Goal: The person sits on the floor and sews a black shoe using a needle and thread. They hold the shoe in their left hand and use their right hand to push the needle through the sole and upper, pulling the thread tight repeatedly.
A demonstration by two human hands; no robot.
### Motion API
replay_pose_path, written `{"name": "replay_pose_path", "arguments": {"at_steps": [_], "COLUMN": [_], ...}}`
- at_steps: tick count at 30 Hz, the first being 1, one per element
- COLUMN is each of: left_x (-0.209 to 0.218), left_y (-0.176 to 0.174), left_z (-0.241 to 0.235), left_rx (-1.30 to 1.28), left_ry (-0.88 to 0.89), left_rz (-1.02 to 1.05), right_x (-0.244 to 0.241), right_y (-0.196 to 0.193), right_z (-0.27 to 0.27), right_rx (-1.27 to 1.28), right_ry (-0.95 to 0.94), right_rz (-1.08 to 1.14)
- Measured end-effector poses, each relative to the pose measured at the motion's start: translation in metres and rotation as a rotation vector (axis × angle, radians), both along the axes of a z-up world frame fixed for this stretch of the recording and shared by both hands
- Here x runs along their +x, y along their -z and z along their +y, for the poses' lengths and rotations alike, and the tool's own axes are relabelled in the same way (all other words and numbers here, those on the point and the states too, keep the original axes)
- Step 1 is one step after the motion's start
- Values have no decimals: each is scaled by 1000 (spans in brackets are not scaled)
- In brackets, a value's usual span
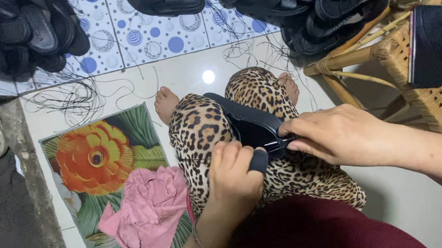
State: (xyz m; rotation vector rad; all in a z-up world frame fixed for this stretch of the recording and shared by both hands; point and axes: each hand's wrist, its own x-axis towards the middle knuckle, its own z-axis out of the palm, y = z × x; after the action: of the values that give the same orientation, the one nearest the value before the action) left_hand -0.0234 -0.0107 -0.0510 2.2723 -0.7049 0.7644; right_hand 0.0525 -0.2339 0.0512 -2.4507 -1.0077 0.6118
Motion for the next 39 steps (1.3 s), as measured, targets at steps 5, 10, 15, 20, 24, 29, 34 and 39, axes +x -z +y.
{"name": "replay_pose_path", "arguments": {"at_steps": [5, 10, 15, 20, 24, 29, 34, 39], "left_x": [-2, -1, 16, 12, 15, 22, 18, 3], "left_y": [-68, -37, -68, -64, -51, -49, -35, -22], "left_z": [6, 5, -1, 0, -4, 0, 6, -13], "left_rx": [-762, -1257, -396, -464, -475, -609, -518, -746], "left_ry": [390, 399, -1, 153, 100, 32, -34, 32], "left_rz": [817, 1174, 1383, 1177, 1199, 1262, 969, 955], "right_x": [-1, -5, -8, -12, 8, 14, -1, -32], "right_y": [11, 17, 15, 7, -22, -39, 24, 54], "right_z": [-9, -10, -11, -25, -35, -86, -74, -34], "right_rx": [39, 37, 137, -5, -548, -472, 150, 801], "right_ry": [-33, -28, -51, -144, -300, -22, 313, 567], "right_rz": [14, -40, -171, -226, 7, -91, 345, 682]}}
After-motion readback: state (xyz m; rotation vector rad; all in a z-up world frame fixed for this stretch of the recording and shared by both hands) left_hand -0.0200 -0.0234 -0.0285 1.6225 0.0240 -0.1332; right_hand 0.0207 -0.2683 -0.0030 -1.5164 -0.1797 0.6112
